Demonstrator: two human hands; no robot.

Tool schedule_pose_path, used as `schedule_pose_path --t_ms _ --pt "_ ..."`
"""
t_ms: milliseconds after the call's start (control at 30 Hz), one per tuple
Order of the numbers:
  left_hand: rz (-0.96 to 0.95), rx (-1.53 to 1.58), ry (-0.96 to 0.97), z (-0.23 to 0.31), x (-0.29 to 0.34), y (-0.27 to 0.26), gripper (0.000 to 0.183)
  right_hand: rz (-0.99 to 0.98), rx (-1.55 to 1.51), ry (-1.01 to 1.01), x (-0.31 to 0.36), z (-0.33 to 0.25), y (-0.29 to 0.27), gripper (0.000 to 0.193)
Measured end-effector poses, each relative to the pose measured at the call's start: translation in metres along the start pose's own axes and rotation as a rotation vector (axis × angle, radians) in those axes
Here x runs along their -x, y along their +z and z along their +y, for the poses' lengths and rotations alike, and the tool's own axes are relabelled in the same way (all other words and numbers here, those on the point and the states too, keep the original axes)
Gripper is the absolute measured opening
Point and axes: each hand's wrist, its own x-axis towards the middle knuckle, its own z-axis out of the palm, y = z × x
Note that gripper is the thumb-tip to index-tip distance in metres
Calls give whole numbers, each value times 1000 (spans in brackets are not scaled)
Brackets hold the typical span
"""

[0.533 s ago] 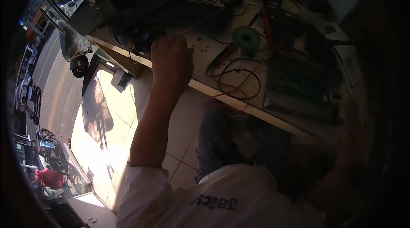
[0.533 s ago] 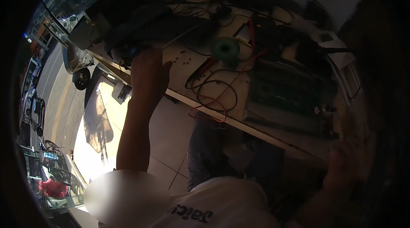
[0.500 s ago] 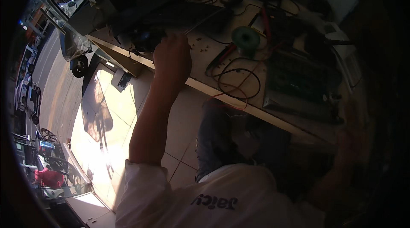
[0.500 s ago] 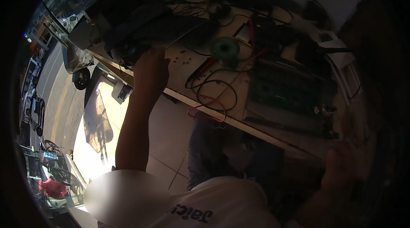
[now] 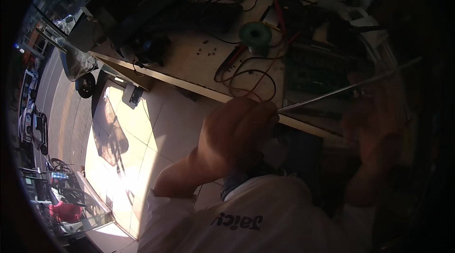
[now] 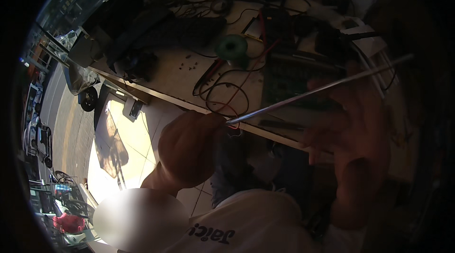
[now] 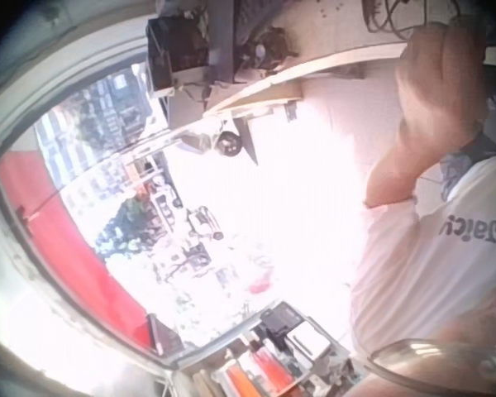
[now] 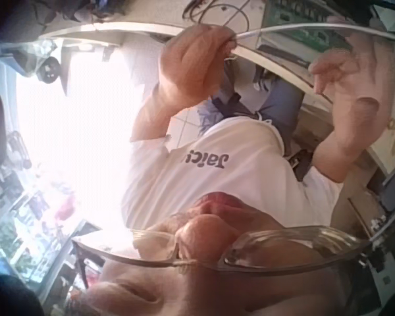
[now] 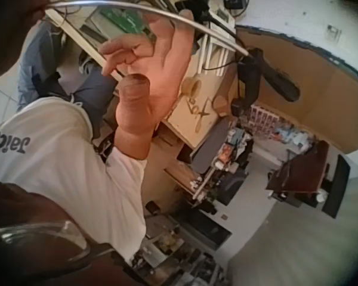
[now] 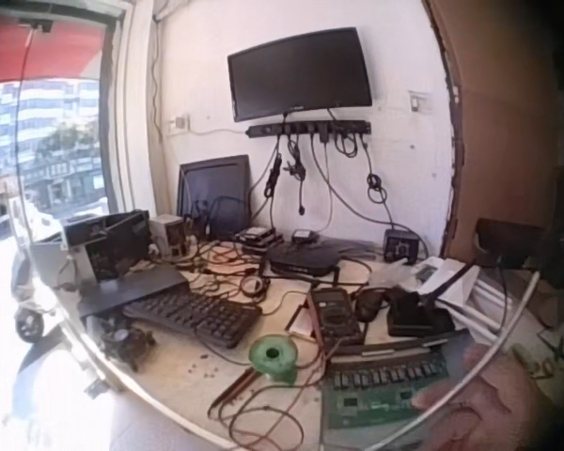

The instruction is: The person tests a small green circuit board using a multimeter, touching various points on the board with the probes. They also briefly test a larger board and a power adapter before returning to the small board. The person then places the small board into a device casing and uses a screwdriver to secure it.

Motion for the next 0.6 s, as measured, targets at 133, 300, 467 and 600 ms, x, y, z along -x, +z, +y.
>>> schedule_pose_path --t_ms 133,300,467,600 --pt "-37 170 95 8 21 13 23 -155 -139 -1 5 0 -18 44" --pt "233 -85 -477 -60 59 -5 10 -205 152 -169 -9 -5 -46 43" --pt "92 -150 -596 -123 61 -18 12 -249 182 -250 -63 42 36 38" --pt "40 -65 -650 -147 45 -10 18 -232 178 -85 -86 72 81 33"
